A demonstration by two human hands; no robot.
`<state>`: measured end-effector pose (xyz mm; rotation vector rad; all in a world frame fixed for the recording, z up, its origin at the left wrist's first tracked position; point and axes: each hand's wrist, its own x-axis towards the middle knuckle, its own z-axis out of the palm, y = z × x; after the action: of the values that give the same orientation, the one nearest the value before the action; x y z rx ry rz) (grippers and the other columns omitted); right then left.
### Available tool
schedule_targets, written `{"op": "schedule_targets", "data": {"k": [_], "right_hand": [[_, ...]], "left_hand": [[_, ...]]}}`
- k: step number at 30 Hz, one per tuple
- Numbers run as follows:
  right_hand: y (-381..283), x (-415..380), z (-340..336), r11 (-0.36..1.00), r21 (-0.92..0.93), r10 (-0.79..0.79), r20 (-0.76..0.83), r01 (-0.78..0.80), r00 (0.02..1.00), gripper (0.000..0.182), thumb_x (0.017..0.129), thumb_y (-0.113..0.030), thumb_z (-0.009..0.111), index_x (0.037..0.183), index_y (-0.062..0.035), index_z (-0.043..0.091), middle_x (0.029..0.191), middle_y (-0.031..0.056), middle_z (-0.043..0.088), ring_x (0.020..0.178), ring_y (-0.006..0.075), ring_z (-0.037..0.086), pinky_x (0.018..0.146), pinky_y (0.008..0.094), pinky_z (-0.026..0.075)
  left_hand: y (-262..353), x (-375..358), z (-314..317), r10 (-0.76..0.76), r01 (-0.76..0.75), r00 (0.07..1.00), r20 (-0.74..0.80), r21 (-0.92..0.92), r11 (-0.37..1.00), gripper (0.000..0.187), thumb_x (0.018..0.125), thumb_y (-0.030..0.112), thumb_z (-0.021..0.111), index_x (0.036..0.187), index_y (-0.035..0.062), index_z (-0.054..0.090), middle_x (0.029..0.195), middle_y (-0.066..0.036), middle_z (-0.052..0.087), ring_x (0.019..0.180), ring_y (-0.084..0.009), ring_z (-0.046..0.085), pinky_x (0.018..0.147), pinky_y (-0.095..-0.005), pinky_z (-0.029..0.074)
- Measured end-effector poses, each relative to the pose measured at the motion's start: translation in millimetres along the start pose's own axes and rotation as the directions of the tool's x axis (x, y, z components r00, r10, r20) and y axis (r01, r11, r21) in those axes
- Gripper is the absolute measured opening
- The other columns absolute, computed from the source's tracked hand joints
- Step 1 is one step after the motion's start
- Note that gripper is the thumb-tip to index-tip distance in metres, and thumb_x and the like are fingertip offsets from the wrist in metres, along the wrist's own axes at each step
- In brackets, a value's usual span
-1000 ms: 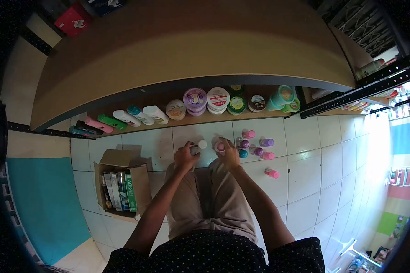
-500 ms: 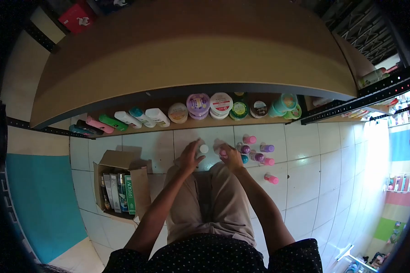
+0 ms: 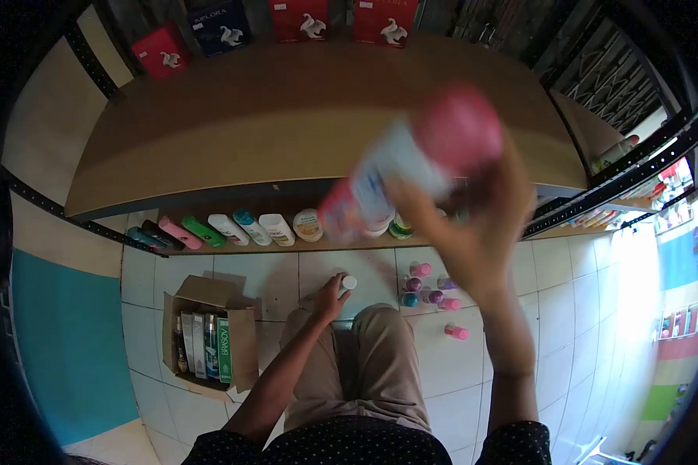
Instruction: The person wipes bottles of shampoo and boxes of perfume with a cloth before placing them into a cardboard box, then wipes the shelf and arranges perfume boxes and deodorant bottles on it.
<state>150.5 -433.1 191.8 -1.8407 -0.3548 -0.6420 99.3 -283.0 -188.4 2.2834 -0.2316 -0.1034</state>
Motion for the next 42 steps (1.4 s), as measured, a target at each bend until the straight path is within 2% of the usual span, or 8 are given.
{"op": "schedule_targets", "data": {"k": [10,17,25,27,33,37,39,42], "right_hand": [[40,100,85,0.92,-0.167,-0.335,0.137,0.355,0.932,0.041,0.06,-0.023,0.073,0.084,0.0047,0.054,0.072,0.0156,0.06,0.061,0.0211,0.059,0.056,0.03,0.047],[37,106,82,0.958,-0.118,-0.226,0.242,0.26,0.944,0.042,0.06,-0.023,0.073,0.084,0.0054,0.054,0.074,0.0165,0.06,0.066,0.0222,0.06,0.061,0.0321,0.048],[19,60,40,0.953,-0.16,-0.215,0.25,0.259,0.944,0.081,0.051,-0.026,0.078,0.115,0.0038,0.038,0.109,0.0232,0.048,0.099,0.0318,0.05,0.083,0.0363,0.042],[22,13,2,0.871,-0.438,-0.003,0.448,0.223,0.894,0.087,0.049,-0.024,0.079,0.12,0.0013,0.035,0.116,0.0219,0.043,0.106,0.0333,0.045,0.088,0.0371,0.037],[15,-53,-18,0.916,-0.309,0.4,0.656,-0.255,0.64,0.062,0.057,-0.014,0.074,0.11,-0.0002,0.046,0.1,0.0186,0.055,0.094,0.0273,0.054,0.08,0.0338,0.044],[15,-10,-17,0.963,-0.224,0.245,0.483,-0.152,0.841,0.04,0.062,-0.006,0.068,0.098,0.0028,0.053,0.085,0.0122,0.061,0.08,0.0172,0.06,0.069,0.0285,0.049],[34,24,-8,0.985,0.023,0.151,0.354,-0.17,0.923,0.036,0.064,-0.005,0.067,0.096,0.0043,0.054,0.084,0.013,0.061,0.078,0.0171,0.06,0.07,0.0287,0.049],[57,70,3,0.993,0.062,0.078,0.287,-0.099,0.955,0.034,0.065,-0.006,0.067,0.095,0.0047,0.054,0.084,0.0134,0.061,0.077,0.0172,0.06,0.07,0.0289,0.049]], "left_hand": [[-6,0,4,0.02,-0.02,1.0,-0.005,-0.015,1.0,0.038,0.076,0.024,0.057,0.108,0.0084,0.042,0.096,-0.011,0.054,0.086,-0.0289,0.054,0.069,-0.0381,0.044],[-13,1,9,0.071,-0.071,0.997,-0.01,-0.011,0.997,0.037,0.077,0.026,0.055,0.107,0.0086,0.042,0.094,-0.012,0.054,0.084,-0.0296,0.054,0.068,-0.0378,0.044],[34,-8,-38,0.198,-0.215,0.971,-0.137,-0.119,0.969,0.041,0.078,0.029,0.055,0.107,0.0051,0.042,0.089,-0.012,0.054,0.08,-0.0308,0.054,0.068,-0.0383,0.043],[84,-12,-85,0.202,-0.208,0.978,-0.049,-0.192,0.959,0.041,0.077,0.03,0.057,0.106,0.0043,0.044,0.084,-0.012,0.055,0.075,-0.03,0.055,0.065,-0.0377,0.044],[204,7,-205,0.342,-0.258,0.933,0.11,-0.457,0.851,0.043,0.074,0.024,0.061,0.107,0.0003,0.045,0.09,-0.013,0.056,0.087,-0.0209,0.055,0.074,-0.033,0.043],[236,50,-237,0.457,-0.506,0.862,-0.221,-0.301,0.808,0.056,0.069,0.026,0.066,0.113,0.001,0.042,0.098,-0.015,0.052,0.091,-0.0275,0.051,0.077,-0.0343,0.04],[225,87,-238,0.421,-0.651,0.666,-0.616,-0.204,0.731,0.062,0.067,0.022,0.069,0.118,0.0011,0.039,0.107,-0.015,0.047,0.101,-0.028,0.045,0.084,-0.0346,0.036],[211,119,-254,0.388,-0.578,0.591,-0.707,-0.035,0.815,0.064,0.067,0.015,0.068,0.119,0.0002,0.036,0.107,-0.014,0.048,0.098,-0.0249,0.047,0.083,-0.0335,0.037]]}}
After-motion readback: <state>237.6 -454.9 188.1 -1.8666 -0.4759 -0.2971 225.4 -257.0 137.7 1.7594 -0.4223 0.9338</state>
